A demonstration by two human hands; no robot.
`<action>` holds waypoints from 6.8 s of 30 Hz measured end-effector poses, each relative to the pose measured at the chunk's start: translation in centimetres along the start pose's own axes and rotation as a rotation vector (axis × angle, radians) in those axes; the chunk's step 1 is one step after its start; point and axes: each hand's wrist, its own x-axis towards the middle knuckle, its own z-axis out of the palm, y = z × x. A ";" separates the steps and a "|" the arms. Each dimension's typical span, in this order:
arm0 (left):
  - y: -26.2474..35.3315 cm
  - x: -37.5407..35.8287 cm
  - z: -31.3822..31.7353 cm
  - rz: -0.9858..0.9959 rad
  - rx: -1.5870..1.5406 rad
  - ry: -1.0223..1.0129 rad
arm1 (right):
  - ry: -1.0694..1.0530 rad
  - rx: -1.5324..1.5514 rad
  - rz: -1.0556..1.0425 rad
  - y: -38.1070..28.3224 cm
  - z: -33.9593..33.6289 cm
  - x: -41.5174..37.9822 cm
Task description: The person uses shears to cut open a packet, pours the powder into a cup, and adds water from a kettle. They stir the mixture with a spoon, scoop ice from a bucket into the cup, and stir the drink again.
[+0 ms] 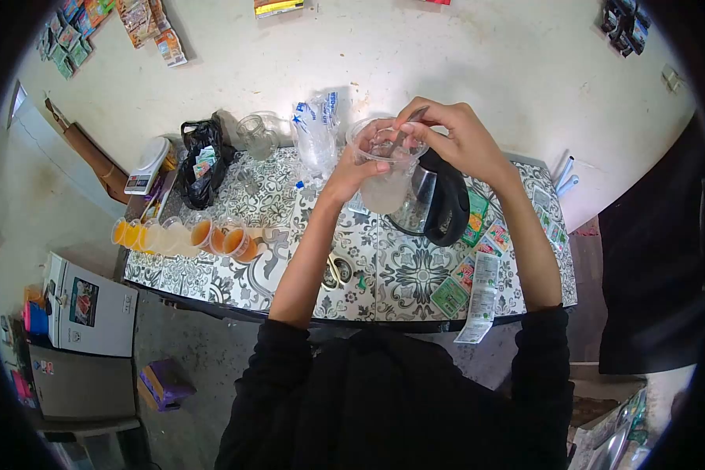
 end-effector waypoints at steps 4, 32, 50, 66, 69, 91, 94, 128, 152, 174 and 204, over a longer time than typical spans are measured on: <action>1.6 0.3 0.4 -0.032 0.003 -0.026 | -0.035 -0.062 0.103 -0.9 -0.9 -0.2; 1.3 0.3 1.4 -0.040 -0.122 -0.076 | 0.042 0.003 -0.028 -1.6 0.0 0.1; 1.7 0.2 1.4 0.071 -0.028 -0.039 | 0.026 0.066 0.028 -2.7 -0.6 -0.1; -2.5 -7.9 5.8 0.317 0.394 0.151 | 0.104 -0.222 -0.033 -3.8 4.8 -8.2; -3.6 -9.1 5.9 0.304 0.363 0.145 | 0.174 -0.221 -0.061 -3.3 6.4 -9.5; -5.6 -9.9 4.2 0.450 0.501 0.175 | 0.293 -0.572 -0.211 -2.5 7.7 -12.7; -5.7 -9.8 4.2 0.466 0.463 0.188 | 0.249 -0.512 -0.224 -3.2 8.1 -13.2; -7.9 -9.7 4.9 0.596 0.606 0.320 | 0.770 0.229 0.309 -4.3 11.2 -13.8; -7.5 -9.8 4.4 0.599 0.605 0.306 | 0.748 -0.170 0.153 -5.6 10.6 -15.0; -7.4 -9.2 5.1 0.623 0.530 0.284 | 0.650 0.004 0.197 -5.2 11.4 -15.2; -7.5 -9.8 5.5 0.569 0.501 0.300 | 0.440 -0.031 0.144 -5.8 9.7 -13.2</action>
